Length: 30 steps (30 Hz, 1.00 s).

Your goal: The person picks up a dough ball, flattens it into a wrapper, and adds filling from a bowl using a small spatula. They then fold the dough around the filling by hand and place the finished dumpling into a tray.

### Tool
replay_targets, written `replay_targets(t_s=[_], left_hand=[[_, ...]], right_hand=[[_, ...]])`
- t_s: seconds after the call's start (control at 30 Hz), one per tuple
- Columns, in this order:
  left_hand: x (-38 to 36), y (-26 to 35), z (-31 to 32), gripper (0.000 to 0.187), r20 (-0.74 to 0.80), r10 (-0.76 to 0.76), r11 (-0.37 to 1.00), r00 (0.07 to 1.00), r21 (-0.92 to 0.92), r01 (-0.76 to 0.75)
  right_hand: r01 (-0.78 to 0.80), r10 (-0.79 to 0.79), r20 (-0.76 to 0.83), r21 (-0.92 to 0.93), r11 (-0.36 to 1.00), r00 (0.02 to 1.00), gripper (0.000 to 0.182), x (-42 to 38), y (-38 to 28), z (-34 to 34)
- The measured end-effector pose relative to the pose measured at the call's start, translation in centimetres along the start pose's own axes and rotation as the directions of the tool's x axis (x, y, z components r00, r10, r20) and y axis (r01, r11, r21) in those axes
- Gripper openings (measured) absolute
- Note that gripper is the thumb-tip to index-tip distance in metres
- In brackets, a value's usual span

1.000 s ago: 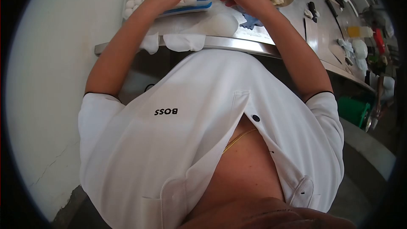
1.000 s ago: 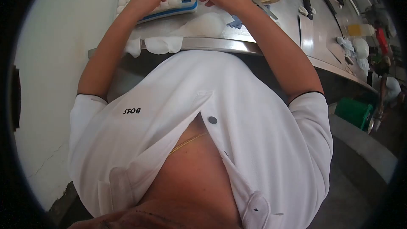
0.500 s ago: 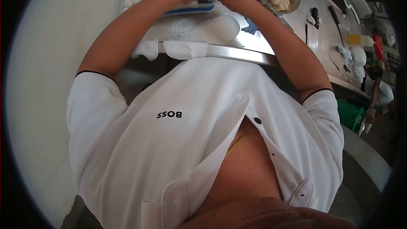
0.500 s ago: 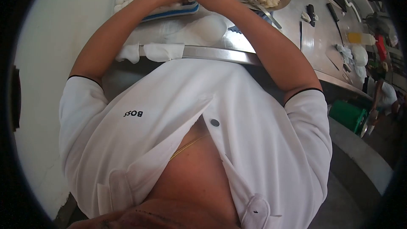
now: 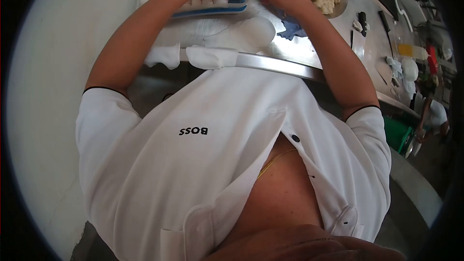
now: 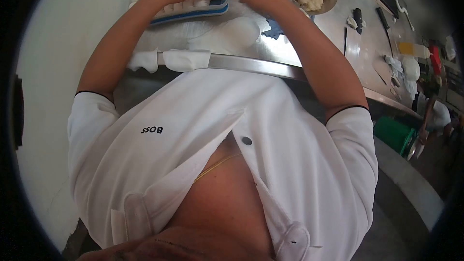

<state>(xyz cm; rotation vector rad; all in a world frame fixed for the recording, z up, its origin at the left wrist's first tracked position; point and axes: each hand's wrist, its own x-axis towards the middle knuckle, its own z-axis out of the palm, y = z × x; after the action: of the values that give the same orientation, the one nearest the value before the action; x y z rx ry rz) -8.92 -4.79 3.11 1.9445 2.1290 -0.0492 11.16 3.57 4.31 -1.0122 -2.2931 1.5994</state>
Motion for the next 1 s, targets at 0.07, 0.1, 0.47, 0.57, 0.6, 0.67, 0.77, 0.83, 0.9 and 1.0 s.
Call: replay_targets(t_s=[0.07, 0.1, 0.47, 0.57, 0.6, 0.67, 0.77, 0.83, 0.9, 1.0], left_hand=[[-1.1, 0.0, -1.1, 0.041, -0.032, -0.111, 0.973, 0.993, -0.207, 0.102], [-1.3, -0.7, -0.9, 0.041, -0.029, -0.107, 0.974, 0.994, -0.202, 0.098], [-4.3, -8.3, -1.2, 0.044, -0.215, -0.36, 0.932, 0.908, -0.046, 0.359], [-5.2, -12.4, -0.8, 0.042, -0.256, -0.457, 0.877, 0.852, 0.03, 0.479], [-5.5, -13.3, -0.8, 0.04, -0.214, -0.506, 0.852, 0.836, 0.026, 0.522], [-5.8, -14.3, -0.6, 0.038, -0.171, -0.57, 0.82, 0.804, -0.044, 0.571], [-6.1, -16.5, 1.1, 0.032, -0.106, -0.598, 0.801, 0.795, -0.122, 0.586], [-5.9, -18.1, 2.3, 0.03, -0.097, -0.573, 0.818, 0.813, -0.129, 0.561], [-5.8, -19.7, 3.0, 0.031, 0.039, -0.612, 0.758, 0.79, -0.256, 0.6], [-5.6, -19.3, 2.5, 0.024, 0.084, -0.607, 0.763, 0.79, -0.217, 0.609]], right_hand=[[0.037, -0.038, 0.0, -0.19, 0.981, 0.999, 0.029, -0.4, 0.6, -1.0], [0.073, -0.079, 0.001, -0.375, 0.924, 0.997, 0.028, -0.7, 0.9, -1.5], [0.132, -0.15, 0.047, -0.765, 0.63, 0.988, 0.022, -0.5, 5.2, 2.4], [0.117, -0.114, 0.061, -0.792, 0.599, 0.992, 0.02, 0.0, 5.9, 2.8], [0.131, -0.12, 0.075, -0.804, 0.58, 0.99, 0.021, 0.2, 6.2, 2.7], [0.148, -0.131, 0.09, -0.818, 0.556, 0.987, 0.022, 0.6, 6.9, 2.6], [0.162, -0.111, 0.12, -0.818, 0.552, 0.986, 0.024, 0.5, 6.6, 2.7], [0.118, -0.028, 0.123, -0.82, 0.56, 0.992, 0.026, -0.2, 4.7, 2.5], [0.099, -0.061, 0.078, -0.789, 0.606, 0.995, 0.028, 0.5, 4.2, 3.0], [0.054, -0.055, 0.015, -0.546, 0.836, 0.998, 0.029, 2.5, 5.6, 2.8]])
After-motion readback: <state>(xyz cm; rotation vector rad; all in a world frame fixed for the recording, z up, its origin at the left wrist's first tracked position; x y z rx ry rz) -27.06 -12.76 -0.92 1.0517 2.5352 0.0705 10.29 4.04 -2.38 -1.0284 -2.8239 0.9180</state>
